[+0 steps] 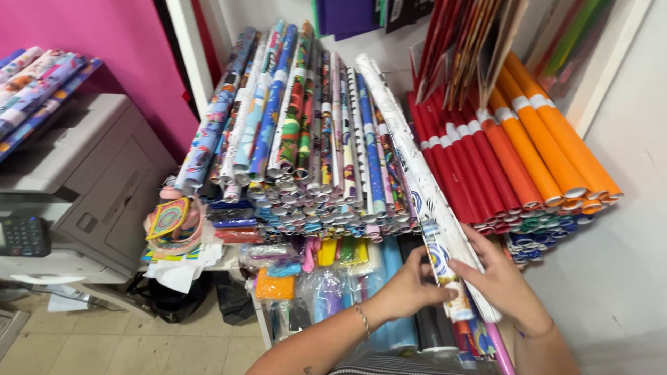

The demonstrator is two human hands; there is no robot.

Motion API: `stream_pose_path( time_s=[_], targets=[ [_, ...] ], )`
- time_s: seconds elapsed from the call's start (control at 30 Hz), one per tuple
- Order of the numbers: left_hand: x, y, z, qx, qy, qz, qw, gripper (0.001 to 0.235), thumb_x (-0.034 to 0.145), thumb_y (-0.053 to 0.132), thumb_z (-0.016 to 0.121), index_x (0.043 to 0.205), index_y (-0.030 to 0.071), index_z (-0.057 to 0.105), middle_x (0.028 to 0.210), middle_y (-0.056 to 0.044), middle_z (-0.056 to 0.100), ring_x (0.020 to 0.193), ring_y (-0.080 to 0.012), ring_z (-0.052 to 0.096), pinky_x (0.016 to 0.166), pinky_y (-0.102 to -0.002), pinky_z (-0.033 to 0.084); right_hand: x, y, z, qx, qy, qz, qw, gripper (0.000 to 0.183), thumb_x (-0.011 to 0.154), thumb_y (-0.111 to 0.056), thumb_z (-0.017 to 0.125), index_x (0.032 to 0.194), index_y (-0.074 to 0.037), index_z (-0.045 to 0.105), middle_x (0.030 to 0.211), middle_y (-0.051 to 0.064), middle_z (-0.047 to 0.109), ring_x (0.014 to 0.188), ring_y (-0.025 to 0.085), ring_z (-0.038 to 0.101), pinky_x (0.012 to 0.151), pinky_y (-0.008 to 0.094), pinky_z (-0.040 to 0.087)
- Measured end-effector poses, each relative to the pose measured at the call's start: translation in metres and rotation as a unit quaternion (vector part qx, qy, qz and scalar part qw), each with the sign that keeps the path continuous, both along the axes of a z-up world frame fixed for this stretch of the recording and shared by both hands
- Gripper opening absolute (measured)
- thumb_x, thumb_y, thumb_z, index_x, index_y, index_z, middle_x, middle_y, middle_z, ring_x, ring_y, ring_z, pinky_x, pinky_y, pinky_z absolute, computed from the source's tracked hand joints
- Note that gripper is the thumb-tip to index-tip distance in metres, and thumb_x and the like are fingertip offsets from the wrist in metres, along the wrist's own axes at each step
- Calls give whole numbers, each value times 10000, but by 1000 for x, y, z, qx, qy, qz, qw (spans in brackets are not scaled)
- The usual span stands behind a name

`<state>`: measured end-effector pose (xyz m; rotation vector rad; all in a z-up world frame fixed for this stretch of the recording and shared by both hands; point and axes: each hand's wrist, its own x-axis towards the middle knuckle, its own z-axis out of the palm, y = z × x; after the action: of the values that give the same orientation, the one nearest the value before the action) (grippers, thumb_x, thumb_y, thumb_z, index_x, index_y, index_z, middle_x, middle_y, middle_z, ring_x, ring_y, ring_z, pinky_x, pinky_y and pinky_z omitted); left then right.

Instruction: The person organizes rolls of wrapping paper on a shelf. They pick up various rolls, including orange, green, purple, and red ones, and place them into a vertical rack among other patterned and solid rolls.

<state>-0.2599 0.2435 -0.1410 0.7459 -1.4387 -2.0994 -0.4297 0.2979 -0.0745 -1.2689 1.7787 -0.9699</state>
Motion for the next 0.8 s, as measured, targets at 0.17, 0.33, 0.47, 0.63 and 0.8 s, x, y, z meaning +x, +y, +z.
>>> stream_pose_path(
  time_s=[0.17,0.33,0.47,0.63,0.8],
  targets=[
    [82,19,38,-78,-66,15,995,986,777,235,780,1554,136,180,1297,-119,609,874,-172,695,748,-303,598,30,-5,17,-87,-68,82,990,771,832,-143,686,1556,-162,421,1551,26,550,1397,174,524,1144,351,426],
    [192,30,95,-119,-116,45,985,1045,854,235,731,1606,161,9,1448,-190,580,968,-234,745,734,-314,647,82,-56,53,-220,-68,172,958,718,875,-99,625,1548,-63,376,1624,98,418,1501,197,381,1243,350,261],
    [272,-9,107,-202,-38,164,965,940,828,98,769,1590,83,219,1329,-213,612,1075,-329,667,819,-438,642,149,-96,97,-215,-47,211,952,696,936,-143,557,1595,-147,334,1661,149,305,1547,310,233,1254,466,153],
    [335,-93,156,-380,-167,243,877,706,907,193,702,1507,-58,428,1400,-358,555,1324,-489,525,1095,-566,446,226,-180,100,-166,-117,212,956,695,944,-252,586,1601,-197,365,1639,220,310,1495,436,275,1185,549,227],
    [337,-211,154,-369,-401,310,779,814,906,514,676,1556,93,427,1397,-294,576,1325,-439,541,1081,-573,439,274,-275,97,-95,-205,161,961,750,949,-573,688,1577,-260,423,1624,220,348,1382,496,476,991,553,552]
  ],
)
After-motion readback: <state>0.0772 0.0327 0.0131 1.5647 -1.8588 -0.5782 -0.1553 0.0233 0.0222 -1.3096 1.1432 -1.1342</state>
